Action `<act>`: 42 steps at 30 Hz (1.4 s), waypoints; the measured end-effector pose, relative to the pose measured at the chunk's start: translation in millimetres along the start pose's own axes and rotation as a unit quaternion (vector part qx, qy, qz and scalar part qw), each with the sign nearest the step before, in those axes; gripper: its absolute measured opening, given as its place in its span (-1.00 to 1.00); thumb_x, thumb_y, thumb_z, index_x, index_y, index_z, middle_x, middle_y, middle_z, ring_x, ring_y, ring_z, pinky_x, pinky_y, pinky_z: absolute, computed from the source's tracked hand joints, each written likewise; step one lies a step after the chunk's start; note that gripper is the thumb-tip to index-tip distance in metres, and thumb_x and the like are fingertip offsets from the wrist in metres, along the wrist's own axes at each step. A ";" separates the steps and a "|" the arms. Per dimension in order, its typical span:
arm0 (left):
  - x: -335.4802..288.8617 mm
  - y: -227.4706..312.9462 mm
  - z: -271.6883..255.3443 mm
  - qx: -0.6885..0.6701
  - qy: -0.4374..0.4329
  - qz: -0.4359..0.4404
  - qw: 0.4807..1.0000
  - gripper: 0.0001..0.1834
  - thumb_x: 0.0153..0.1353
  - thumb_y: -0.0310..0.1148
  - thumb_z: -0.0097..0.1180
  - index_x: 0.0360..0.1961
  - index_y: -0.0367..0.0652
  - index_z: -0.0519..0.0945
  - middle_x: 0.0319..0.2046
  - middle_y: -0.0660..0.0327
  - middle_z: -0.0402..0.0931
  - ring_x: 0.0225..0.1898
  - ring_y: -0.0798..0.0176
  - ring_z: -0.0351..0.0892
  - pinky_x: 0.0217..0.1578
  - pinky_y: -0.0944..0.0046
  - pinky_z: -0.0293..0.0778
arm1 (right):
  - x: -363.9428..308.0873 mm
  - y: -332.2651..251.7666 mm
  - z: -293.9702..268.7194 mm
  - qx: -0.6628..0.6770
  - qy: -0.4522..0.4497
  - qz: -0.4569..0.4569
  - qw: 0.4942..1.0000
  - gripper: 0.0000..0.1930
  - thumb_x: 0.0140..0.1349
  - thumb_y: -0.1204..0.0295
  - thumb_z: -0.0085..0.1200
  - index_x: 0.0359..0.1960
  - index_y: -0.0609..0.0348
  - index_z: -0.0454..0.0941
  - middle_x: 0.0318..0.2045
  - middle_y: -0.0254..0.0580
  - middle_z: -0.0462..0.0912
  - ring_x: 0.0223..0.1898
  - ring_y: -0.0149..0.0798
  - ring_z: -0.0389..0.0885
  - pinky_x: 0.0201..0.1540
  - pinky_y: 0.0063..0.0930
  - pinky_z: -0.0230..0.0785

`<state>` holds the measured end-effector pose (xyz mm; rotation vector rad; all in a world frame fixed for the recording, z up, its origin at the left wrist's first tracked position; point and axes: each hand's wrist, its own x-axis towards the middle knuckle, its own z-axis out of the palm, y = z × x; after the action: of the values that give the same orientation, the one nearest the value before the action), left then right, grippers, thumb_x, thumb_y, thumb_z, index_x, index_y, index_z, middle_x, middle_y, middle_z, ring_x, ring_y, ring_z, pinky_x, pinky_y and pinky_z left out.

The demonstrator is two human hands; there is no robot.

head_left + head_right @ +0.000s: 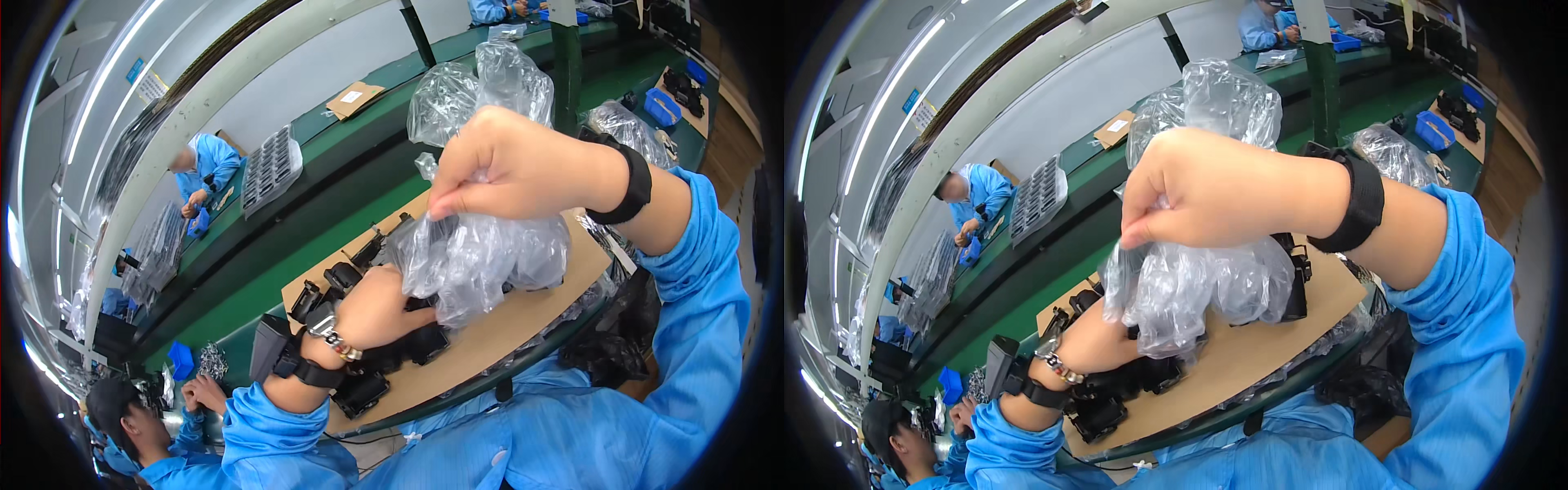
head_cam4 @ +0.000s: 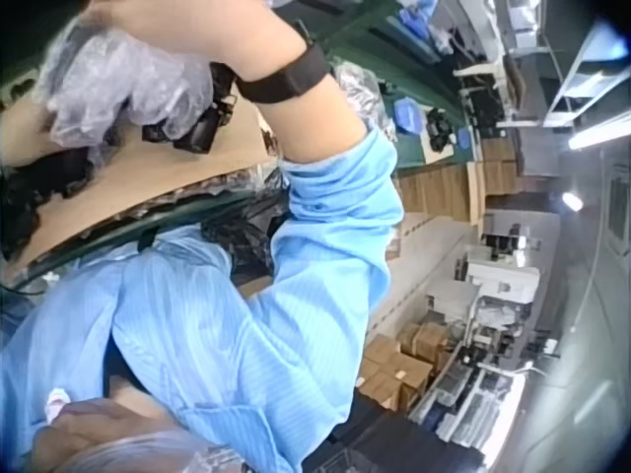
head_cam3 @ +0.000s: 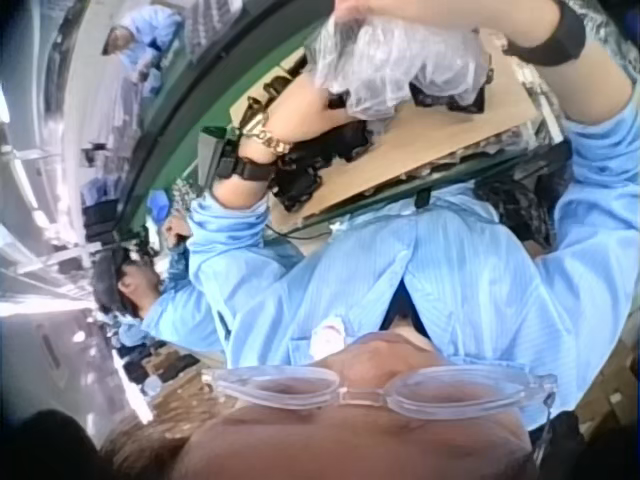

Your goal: Assembling small black plastic parts and packing them into bags for shipping.

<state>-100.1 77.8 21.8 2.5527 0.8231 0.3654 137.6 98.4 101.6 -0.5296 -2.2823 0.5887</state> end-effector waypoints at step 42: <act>13.2 21.7 -50.4 -0.004 0.190 -0.020 0.982 -0.76 0.06 -0.53 0.11 -0.19 -0.27 0.51 -0.44 0.02 0.55 -0.41 0.05 0.58 -0.37 0.25 0.49 | -7.7 33.5 -19.2 0.122 0.022 0.094 0.988 -0.79 0.23 0.37 0.05 -0.43 0.28 0.55 -0.60 -0.50 0.49 -0.52 -0.64 0.35 -0.45 -0.67 0.25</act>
<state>-97.7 86.0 77.5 2.4888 1.0005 0.8595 163.2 126.5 91.5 -0.6341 -2.0936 0.9269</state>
